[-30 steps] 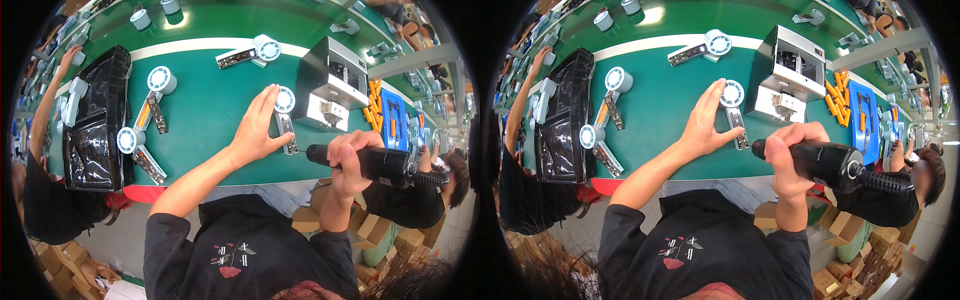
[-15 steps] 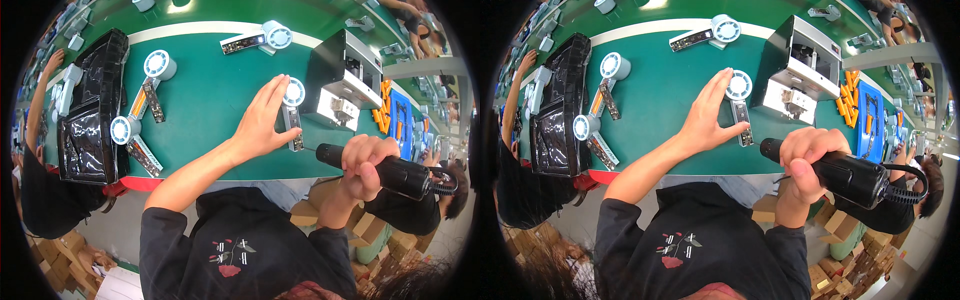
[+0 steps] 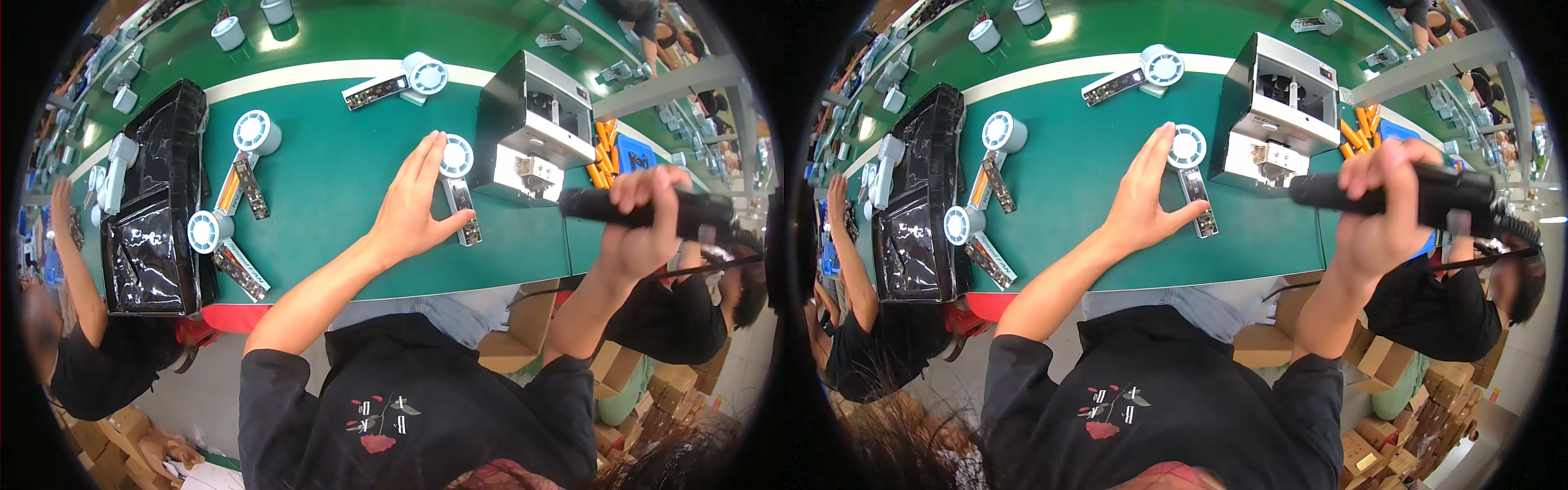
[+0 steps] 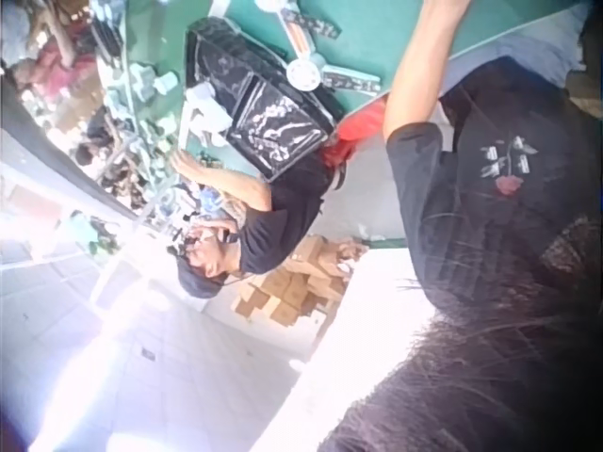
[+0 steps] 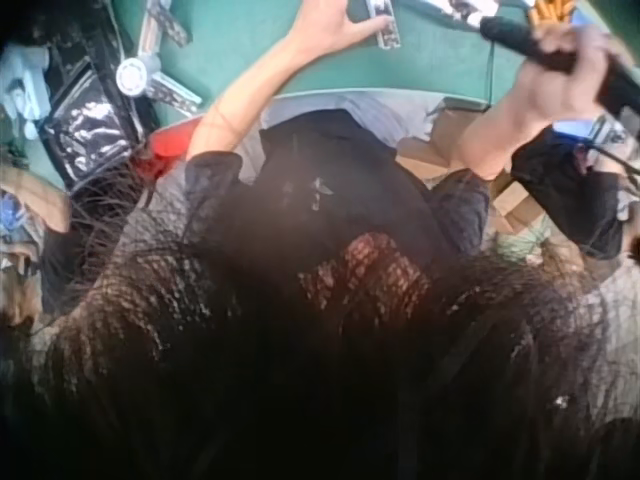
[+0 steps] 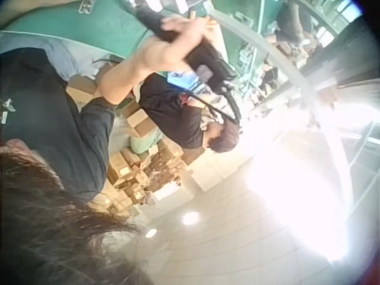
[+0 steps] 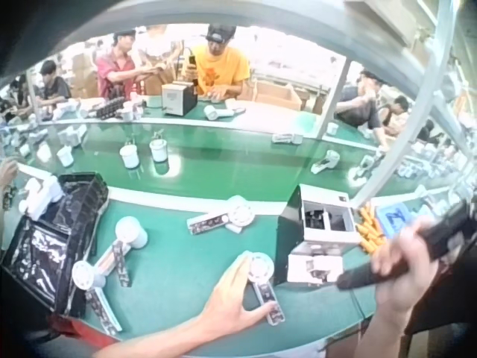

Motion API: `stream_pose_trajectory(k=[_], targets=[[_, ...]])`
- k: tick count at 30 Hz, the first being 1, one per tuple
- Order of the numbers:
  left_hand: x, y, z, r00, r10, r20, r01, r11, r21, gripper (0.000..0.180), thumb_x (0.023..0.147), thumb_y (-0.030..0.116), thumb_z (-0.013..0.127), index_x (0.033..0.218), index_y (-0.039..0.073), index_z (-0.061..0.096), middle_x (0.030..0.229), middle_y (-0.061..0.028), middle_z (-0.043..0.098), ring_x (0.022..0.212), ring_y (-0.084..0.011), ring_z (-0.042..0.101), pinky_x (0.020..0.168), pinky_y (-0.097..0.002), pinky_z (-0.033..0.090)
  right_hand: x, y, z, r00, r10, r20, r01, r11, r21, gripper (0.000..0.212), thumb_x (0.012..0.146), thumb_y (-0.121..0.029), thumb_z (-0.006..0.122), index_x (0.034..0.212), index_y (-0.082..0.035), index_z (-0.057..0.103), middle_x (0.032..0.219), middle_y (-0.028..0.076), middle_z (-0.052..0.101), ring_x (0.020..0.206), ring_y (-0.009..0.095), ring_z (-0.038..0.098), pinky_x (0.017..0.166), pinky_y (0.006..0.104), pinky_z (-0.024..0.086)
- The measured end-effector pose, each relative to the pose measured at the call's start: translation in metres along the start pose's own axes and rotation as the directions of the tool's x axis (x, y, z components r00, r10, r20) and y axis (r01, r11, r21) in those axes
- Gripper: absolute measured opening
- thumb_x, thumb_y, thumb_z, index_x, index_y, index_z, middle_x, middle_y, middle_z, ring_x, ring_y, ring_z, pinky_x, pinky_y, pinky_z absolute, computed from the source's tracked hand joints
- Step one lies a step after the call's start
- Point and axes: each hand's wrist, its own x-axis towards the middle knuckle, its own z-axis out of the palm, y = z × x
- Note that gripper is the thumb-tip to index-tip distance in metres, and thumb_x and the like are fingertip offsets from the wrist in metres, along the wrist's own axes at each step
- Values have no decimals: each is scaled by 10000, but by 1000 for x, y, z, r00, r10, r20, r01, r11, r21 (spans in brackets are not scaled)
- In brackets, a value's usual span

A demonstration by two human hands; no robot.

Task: Assembling small electronic fans by attaching components and using an electric screwdriver at an assembly line.

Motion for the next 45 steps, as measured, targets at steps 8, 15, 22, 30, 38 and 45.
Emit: stream_pose_trajectory(k=[8, 15, 22, 30, 38, 45], targets=[[-1, -2, 2, 1000, 13, -15, -14, 1000, -27, 1053, 729, 272, 880, 1531, -49, 279, 1519, -314, 372, 1406, -452, 402, 1150, -472, 376, 29, 18, 18, 990, 126, -57, -127, 992, -4, 177, 827, 32, 715, 848, -24, 548, 607, 45, 511, 486, 160, 517, 505, 300, 436], [0, 1, -1, 1000, 2, -17, -3, 999, -45, 1028, 730, 273, 874, 1519, -52, 302, 1520, -308, 373, 1410, -450, 399, 1154, -473, 370, -10, 15, 70, 994, 105, 20, -106, 992, 73, 177, 846, 28, 709, 926, 3, 552, 606, 76, 567, 507, 163, 572, 533, 287, 471], [0, 2, -3, 1000, -5, -15, 4, 998, -56, 1020, 732, 261, 858, 1520, -49, 290, 1515, -309, 356, 1393, -459, 395, 1147, -478, 382, -11, 38, 95, 991, 93, 96, -95, 995, 8, 136, 873, 37, 664, 939, -10, 555, 629, 68, 538, 520, 169, 532, 559, 325, 478], [0, -1, -1, 1000, 8, -23, -9, 999, -53, 1038, 728, 259, 862, 1532, -34, 274, 1524, -309, 347, 1396, -463, 389, 1149, -482, 380, -13, 46, 99, 991, 83, 102, -80, 996, -38, 150, 870, 50, 674, 934, -17, 557, 618, 68, 556, 509, 162, 538, 552, 316, 478], [-1, 0, -1, 1000, 1, -31, -2, 998, -61, 1050, 701, 270, 891, 1516, -45, 308, 1531, -301, 370, 1424, -445, 382, 1163, -485, 363, -11, 46, 97, 992, 80, 96, -78, 996, -33, 144, 874, 45, 670, 936, -14, 553, 612, 67, 554, 498, 158, 531, 540, 316, 479], [2, 0, -2, 1000, 0, -21, -1, 998, -65, 1046, 698, 266, 895, 1511, -49, 317, 1528, -302, 376, 1420, -451, 388, 1161, -484, 366, -10, 49, 94, 992, 79, 101, -77, 997, -19, 135, 876, 52, 661, 938, -7, 556, 611, 68, 557, 496, 154, 529, 540, 313, 476]])
